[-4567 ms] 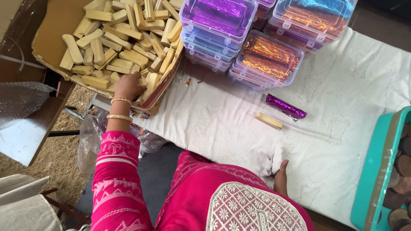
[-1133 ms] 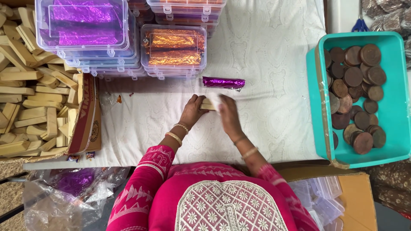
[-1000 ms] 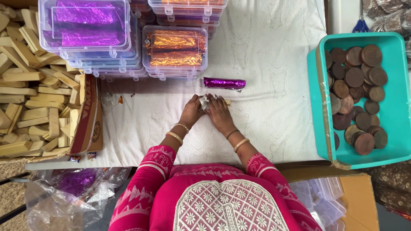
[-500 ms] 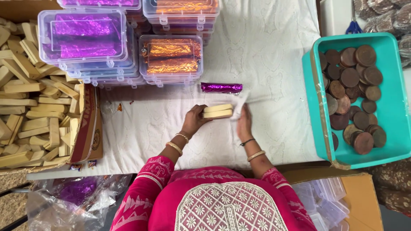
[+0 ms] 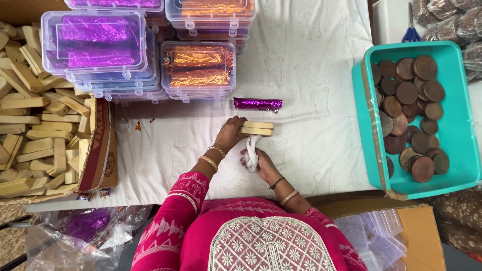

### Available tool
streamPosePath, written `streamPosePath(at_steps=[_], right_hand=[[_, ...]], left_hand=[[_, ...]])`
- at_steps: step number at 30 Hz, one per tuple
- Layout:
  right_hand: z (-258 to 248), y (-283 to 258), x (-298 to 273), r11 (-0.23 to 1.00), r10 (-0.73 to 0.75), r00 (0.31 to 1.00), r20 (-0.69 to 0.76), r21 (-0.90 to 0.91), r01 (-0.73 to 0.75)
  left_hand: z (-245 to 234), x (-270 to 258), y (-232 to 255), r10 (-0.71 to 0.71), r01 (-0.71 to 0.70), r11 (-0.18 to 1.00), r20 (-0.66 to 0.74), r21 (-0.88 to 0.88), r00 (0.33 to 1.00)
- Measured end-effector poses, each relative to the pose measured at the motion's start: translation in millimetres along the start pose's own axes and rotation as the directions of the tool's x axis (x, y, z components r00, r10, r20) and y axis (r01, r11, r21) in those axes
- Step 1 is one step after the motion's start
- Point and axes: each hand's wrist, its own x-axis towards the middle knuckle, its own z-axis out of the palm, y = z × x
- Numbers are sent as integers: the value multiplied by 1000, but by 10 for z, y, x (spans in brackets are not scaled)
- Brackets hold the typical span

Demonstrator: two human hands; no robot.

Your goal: The recorder is wrapping small wooden blocks in colored foil and organizing them into various containers and boxes.

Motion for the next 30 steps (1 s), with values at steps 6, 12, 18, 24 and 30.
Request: streamPosePath(at_steps=[6, 12, 18, 24, 30], right_hand=[[-296, 34, -38, 977, -110, 978, -179, -199, 73], [-167, 163, 54, 997, -71, 982, -176, 18, 76], [431, 126, -131, 978, 167, 953, 254, 79, -192], [500, -46, -142, 656, -153, 961, 232, -703, 275], [384, 53, -385, 54, -450, 813, 369, -897, 438]], left_hand=[[-216, -148, 179, -59, 62, 993, -32, 102, 998], [-501, -769, 704, 76, -66, 997, 266, -48, 961], [-696, -1362, 365, -123, 137, 967, 77, -217, 989], [-1266, -1455, -532, -169, 281, 940, -452, 192, 876], [-1801, -1258, -1538, -342, 601, 728, -586, 329, 735]])
